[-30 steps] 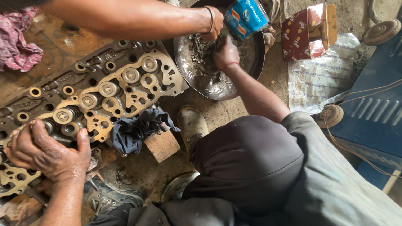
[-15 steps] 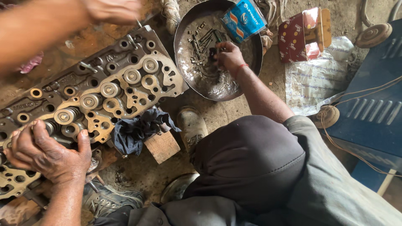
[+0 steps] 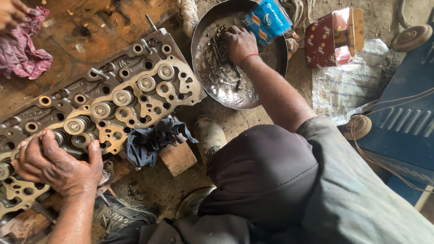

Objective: The person is working on an engine cylinder head, inserting and tightening bolts with a wrench while another person assists nearby. The person wipes the engine surface with a cloth and continues to secure bolts.

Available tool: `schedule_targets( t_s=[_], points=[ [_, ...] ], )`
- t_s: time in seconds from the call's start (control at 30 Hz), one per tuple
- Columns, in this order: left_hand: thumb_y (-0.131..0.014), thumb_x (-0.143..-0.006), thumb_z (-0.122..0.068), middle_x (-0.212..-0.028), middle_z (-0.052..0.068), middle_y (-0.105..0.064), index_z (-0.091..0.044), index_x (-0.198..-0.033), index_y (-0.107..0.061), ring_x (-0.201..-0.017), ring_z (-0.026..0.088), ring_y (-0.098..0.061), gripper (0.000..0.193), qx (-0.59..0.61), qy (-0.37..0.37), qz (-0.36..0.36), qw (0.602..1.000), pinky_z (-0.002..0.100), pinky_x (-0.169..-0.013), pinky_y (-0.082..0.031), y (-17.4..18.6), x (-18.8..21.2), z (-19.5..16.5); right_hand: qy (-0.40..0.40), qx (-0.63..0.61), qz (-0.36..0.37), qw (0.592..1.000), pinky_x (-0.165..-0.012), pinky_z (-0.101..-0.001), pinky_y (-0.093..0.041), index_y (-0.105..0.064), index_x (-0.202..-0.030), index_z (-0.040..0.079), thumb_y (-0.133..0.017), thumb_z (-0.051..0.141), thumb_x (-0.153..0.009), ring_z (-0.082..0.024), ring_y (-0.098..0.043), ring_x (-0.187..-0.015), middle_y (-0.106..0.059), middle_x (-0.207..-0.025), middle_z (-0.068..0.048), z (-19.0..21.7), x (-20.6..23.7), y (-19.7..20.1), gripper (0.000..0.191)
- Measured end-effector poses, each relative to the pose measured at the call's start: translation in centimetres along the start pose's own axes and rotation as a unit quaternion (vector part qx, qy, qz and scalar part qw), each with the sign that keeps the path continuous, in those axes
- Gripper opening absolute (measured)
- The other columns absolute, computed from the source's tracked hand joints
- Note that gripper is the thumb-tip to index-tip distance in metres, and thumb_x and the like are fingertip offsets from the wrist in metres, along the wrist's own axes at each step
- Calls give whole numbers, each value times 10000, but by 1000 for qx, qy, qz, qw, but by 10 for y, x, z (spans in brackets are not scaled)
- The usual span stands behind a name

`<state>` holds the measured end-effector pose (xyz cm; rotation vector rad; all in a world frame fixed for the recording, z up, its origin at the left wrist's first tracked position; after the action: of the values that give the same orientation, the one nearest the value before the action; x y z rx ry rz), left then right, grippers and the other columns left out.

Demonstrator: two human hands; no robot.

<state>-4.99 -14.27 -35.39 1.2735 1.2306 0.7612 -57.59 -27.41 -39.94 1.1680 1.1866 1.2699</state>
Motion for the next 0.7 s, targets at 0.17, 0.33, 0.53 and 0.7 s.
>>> schedule_targets(
  t_s=[0.17,0.33,0.53,0.7],
  points=[
    [-641,-971,-406,-1450,162,-404,-23,-1497,-409,-1504,370,-312,691,-5,7,3,1000,638,-1277,-160,-2,1,2,-45,44,76,995,-827,-523,-457,-701,-1164,167,-637,199,-846,-332,-650,-1049,-667,-1103,-138,-16,3,-18,326],
    [-644,-971,-395,-1453,162,-396,-30,-1508,-398,-1515,372,-301,695,-5,8,7,1000,628,-1284,-148,-6,4,5,-73,-40,87,993,-889,-539,-471,-662,-1061,116,-628,204,-957,-372,-654,-1059,-683,-1087,-171,-31,25,-34,141],
    [-642,-976,-401,-1456,163,-410,-23,-1489,-415,-1495,371,-319,677,4,3,-2,1000,620,-1291,-165,-6,6,7,-205,-293,-20,934,-751,-426,-573,-600,-1156,68,-697,96,-952,-304,-692,-870,-724,-979,-152,-60,43,-23,227],
    [-633,-980,-404,-1452,167,-415,-25,-1490,-419,-1471,375,-336,670,6,4,-9,1000,625,-1288,-180,-5,5,4,-311,-542,34,780,-541,-256,-578,-594,-1328,149,-660,-71,-876,-98,-670,-667,-681,-850,-78,-67,37,-18,508]
  ],
)
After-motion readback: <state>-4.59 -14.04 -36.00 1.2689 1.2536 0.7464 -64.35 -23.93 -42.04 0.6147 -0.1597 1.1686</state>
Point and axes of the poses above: each hand's wrist, its own x-axis away from the middle knuckle, its own y-axis out of the back of the hand, z = x × y, the point moved 4 cm from there along -x, towards the middle knuckle
